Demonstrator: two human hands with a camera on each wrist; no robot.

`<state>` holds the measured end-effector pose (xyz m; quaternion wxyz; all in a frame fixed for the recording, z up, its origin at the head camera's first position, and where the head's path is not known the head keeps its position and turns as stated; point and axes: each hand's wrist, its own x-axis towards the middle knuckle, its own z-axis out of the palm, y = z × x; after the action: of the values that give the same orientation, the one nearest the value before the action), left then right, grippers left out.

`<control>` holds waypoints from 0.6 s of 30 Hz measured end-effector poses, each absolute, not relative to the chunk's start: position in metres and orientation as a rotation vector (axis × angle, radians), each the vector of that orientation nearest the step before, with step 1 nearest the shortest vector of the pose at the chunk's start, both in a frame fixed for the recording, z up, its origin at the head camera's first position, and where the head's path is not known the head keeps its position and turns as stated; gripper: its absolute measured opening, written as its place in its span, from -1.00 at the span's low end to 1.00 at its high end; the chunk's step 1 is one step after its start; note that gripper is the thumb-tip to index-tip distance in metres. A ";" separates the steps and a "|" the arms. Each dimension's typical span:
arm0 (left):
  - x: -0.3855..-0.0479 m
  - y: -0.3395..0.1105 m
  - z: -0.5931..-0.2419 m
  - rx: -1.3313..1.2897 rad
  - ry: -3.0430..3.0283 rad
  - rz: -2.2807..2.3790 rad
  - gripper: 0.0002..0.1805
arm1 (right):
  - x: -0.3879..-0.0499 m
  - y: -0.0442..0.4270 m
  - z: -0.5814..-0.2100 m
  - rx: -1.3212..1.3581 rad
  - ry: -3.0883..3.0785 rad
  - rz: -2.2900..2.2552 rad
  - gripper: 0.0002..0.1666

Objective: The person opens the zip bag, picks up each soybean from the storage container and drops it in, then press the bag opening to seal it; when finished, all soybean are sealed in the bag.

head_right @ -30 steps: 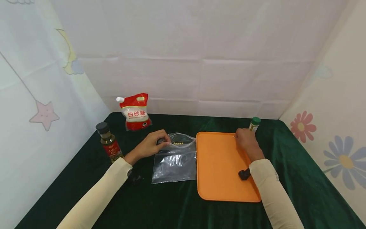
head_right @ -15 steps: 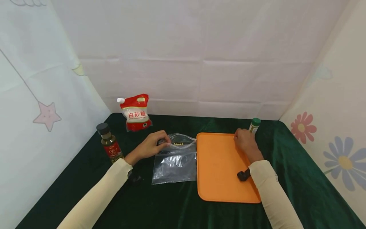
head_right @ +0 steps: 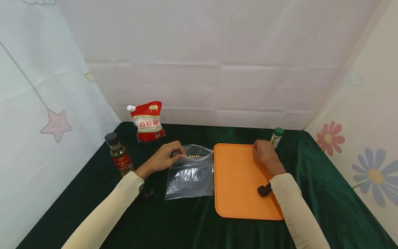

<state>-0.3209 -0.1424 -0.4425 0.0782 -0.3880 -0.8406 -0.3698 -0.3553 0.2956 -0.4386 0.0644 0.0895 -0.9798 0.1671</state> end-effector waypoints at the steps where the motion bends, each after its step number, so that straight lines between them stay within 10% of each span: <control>1: -0.320 -0.142 -0.442 -1.164 -2.516 -1.106 -0.90 | -0.355 0.295 -0.438 0.274 -2.946 0.535 -0.85; 18: -0.320 -0.142 -0.442 -1.163 -2.508 -1.087 -0.93 | -0.340 0.262 -0.409 0.444 -2.575 1.053 -0.77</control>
<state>-0.3202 -0.1424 -0.4424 0.0853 -0.3901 -0.8412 -0.3646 -0.3398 0.2620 -0.4086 0.1617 0.1556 -0.9020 0.3688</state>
